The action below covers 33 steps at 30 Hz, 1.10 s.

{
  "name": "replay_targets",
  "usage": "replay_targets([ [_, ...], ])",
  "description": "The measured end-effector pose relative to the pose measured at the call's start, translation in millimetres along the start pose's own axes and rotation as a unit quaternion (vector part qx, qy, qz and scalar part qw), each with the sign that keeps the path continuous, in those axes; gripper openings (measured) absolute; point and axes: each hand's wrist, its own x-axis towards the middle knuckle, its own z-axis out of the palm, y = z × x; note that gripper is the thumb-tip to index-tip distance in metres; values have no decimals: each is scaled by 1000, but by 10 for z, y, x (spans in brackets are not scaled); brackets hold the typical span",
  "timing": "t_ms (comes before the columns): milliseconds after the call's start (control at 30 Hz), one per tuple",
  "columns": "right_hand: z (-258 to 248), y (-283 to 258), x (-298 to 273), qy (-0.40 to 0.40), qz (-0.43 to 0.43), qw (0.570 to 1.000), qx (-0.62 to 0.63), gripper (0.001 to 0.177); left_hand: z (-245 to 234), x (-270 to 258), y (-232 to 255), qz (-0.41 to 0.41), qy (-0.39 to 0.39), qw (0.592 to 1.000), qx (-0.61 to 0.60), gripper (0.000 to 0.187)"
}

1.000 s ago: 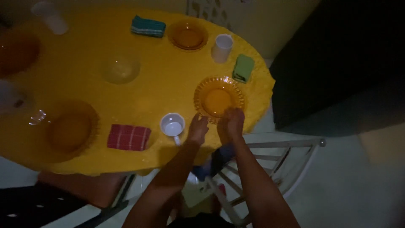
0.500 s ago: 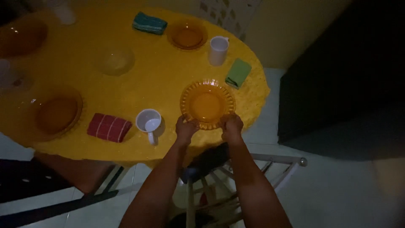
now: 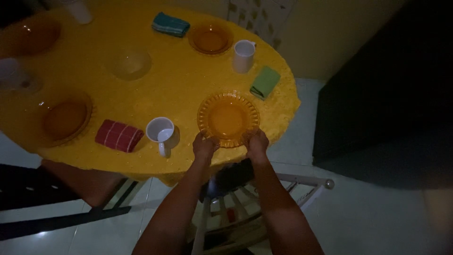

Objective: Set the table by arranging plates, mugs, and napkins.

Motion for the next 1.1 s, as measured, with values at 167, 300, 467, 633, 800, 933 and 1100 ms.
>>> replay_targets([
  [167, -161, 162, 288, -85, -26, 996, -5, 10, -8, 266, -221, 8, 2, 997, -70, 69],
  [300, -332, 310, 597, -179, 4, 976, 127, 23, -34, 351, -315, 24, -14, 999, -46, 75],
  [467, -259, 233, 443, -97, -51, 993, -37, 41, -31, 167, -188, 34, 0, 999, 2, 74],
  [633, -408, 219, 662, -20, -42, 995, -86, 64, 44, 462, -494, 315, 65, 934, 154, 82],
  [800, -229, -16, 654, -9, -37, 996, -76, 58, 251, 62, -195, 410, 151, 834, 339, 70],
  [933, -43, -326, 733, -56, -165, 960, -219, 59, 605, -83, -18, 380, 85, 884, 257, 63],
  [1100, -170, -529, 1288, -128, -189, 935, -272, 59, 1240, 92, -131, 280, 30, 926, 253, 56],
])
